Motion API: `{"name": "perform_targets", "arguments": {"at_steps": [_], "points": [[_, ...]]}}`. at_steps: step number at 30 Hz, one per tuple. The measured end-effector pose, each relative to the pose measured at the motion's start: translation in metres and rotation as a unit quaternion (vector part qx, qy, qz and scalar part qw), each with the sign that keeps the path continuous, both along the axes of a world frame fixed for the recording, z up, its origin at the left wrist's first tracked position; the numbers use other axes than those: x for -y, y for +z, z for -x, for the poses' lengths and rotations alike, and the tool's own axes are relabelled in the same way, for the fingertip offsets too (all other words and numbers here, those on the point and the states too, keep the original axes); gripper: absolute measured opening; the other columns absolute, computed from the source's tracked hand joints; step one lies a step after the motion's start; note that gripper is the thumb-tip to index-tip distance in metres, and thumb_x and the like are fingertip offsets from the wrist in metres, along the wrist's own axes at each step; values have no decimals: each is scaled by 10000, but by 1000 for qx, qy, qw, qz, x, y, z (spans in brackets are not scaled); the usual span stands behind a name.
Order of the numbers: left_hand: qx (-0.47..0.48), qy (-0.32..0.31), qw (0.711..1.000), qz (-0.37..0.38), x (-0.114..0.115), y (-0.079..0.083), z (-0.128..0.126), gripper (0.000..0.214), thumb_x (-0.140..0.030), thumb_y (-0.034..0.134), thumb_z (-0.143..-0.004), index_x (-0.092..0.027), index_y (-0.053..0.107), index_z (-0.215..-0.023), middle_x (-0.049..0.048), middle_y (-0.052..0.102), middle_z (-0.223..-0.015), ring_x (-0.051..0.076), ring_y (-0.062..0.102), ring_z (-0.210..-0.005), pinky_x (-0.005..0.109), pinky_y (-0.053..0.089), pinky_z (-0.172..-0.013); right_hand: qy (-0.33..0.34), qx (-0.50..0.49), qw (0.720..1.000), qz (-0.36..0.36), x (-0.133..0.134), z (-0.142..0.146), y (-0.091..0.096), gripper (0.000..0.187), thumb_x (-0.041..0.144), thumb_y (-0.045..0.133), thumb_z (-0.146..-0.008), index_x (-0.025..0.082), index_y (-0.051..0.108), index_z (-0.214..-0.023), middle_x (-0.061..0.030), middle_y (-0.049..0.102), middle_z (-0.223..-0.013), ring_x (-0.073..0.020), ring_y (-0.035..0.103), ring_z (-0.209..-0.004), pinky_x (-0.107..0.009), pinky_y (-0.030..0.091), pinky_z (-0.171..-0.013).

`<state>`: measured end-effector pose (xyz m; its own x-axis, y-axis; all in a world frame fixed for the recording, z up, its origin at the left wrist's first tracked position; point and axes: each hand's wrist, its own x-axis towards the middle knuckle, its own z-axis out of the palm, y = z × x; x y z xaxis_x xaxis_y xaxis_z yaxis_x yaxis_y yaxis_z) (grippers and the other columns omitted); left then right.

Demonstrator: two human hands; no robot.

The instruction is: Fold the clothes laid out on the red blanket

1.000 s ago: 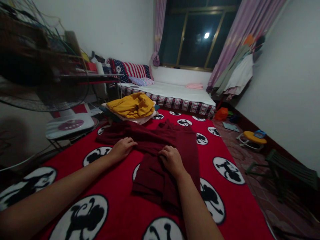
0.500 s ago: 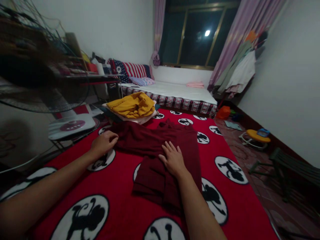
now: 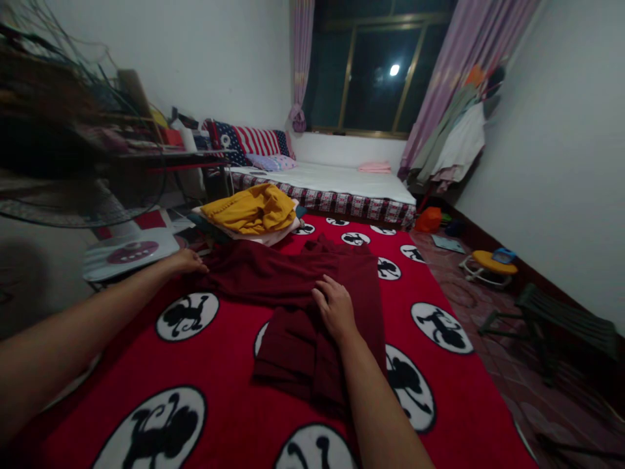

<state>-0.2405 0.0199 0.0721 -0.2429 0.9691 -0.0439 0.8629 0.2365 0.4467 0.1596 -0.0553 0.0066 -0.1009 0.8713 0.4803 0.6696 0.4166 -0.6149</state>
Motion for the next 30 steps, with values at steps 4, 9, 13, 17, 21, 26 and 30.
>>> {"name": "perform_targets", "arguments": {"at_steps": [4,9,13,17,21,26,30], "points": [[76,-51,994,-57,0,53,-33,157,-202,627,-706,-128,541,-598,-41,500,-436,124,491,-430,239,396,-467,-39,-262,964,-14,-6,-5,6,404,507,511,-854,166,685,-984,-129,669,-1142,-233,600,-1107,-400,416,-1014],[177,-192,932,-252,6,109,-149,199,-237,629,-755,-154,585,-930,30,657,-866,160,630,-767,276,501,-672,-14,-537,823,186,-4,-24,42,584,692,397,-840,187,636,-1010,-116,701,-1052,-240,688,-918,-375,539,-760],[292,-493,777,-259,33,92,-245,457,-344,644,-798,-202,539,-1220,79,606,-1225,233,591,-1119,340,486,-917,30,-606,770,198,14,-47,86,645,733,297,-853,227,629,-1077,-89,731,-929,-260,701,-859,-418,562,-704],[275,-431,817,-268,52,23,-276,486,-365,609,-840,-190,513,-1283,125,555,-1311,254,522,-1218,403,403,-1044,24,-656,743,131,25,-65,100,347,489,468,-896,233,674,-1008,-14,731,-762,-203,702,-802,-357,571,-779],[169,-415,869,-210,58,-33,-258,580,-455,626,-822,-202,494,-1326,148,460,-1407,288,428,-1309,478,339,-1095,-34,-624,748,223,15,-77,75,186,344,604,-796,177,671,-845,-39,718,-673,-212,703,-708,-351,580,-733],[65,-446,869,-206,63,-52,-228,574,-406,744,-713,-249,588,-1242,127,372,-1476,351,318,-1372,557,301,-1099,-102,-475,853,193,-5,-90,39,471,593,511,-787,160,658,-899,-109,726,-794,-257,700,-810,-410,560,-763],[71,-434,861,-256,64,-60,-221,461,-87,660,-686,-239,658,-1121,97,454,-1408,293,414,-1312,472,369,-1087,-216,-177,958,65,-2,-91,38,711,650,643,-658,162,593,-1173,-160,648,-1161,-300,598,-1099,-433,471,-923]]}}
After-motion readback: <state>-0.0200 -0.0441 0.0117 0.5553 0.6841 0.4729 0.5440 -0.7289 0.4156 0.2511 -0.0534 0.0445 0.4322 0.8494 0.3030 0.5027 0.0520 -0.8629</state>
